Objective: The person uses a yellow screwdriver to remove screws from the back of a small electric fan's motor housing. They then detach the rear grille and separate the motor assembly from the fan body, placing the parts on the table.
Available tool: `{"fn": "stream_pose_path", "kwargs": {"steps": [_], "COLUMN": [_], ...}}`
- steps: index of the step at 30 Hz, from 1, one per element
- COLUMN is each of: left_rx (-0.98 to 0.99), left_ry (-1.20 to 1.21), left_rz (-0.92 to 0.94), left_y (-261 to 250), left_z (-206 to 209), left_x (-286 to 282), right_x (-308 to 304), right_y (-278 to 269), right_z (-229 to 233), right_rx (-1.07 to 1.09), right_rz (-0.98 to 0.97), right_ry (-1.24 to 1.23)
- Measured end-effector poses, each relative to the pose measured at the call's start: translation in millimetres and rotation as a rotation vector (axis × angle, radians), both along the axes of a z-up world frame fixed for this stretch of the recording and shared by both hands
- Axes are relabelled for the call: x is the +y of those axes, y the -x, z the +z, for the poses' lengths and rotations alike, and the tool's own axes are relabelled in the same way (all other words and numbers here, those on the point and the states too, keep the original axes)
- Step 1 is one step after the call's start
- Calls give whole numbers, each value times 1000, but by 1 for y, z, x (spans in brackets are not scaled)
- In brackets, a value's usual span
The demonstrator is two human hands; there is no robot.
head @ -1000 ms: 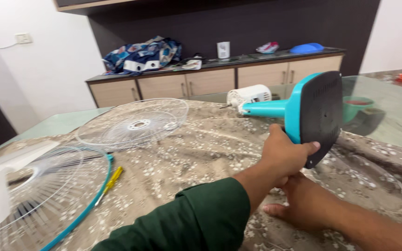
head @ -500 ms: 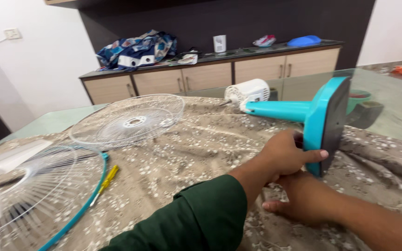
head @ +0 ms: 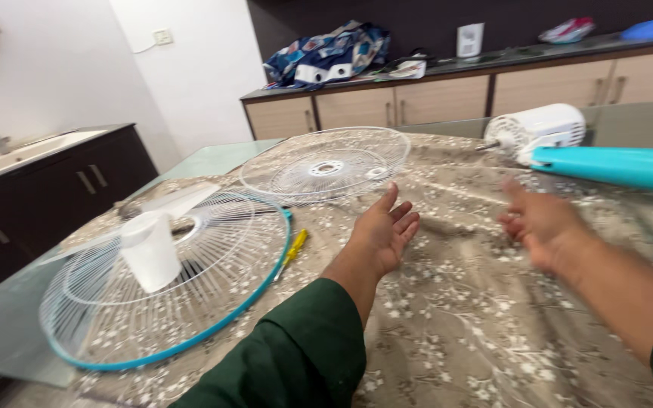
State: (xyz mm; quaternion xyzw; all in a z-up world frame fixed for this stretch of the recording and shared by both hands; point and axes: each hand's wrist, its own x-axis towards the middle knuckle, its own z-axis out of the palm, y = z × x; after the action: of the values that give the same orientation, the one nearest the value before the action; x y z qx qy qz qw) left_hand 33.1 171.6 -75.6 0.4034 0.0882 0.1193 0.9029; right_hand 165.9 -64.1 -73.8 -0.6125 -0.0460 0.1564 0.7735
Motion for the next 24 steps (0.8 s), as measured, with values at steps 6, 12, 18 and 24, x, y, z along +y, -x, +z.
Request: {"fn": "stream_pose_path", "kwargs": {"steps": [6, 12, 18, 24], "left_rx": [-115, -80, -92, -74], "left_ry": [246, 263, 250, 225], "left_rz": [-123, -91, -114, -114], "left_y": [30, 43, 48, 49], "left_z": [-34, -24, -19, -17], "left_x": [38, 32, 30, 30], "right_x": [-21, -40, -63, -100], "right_y": [-57, -136, -230, -263], "right_z": [23, 10, -37, -71], "right_rx": [331, 262, 212, 163], "right_rz": [-499, -539, -496, -412], "right_ry": [-463, -701, -772, -858]}}
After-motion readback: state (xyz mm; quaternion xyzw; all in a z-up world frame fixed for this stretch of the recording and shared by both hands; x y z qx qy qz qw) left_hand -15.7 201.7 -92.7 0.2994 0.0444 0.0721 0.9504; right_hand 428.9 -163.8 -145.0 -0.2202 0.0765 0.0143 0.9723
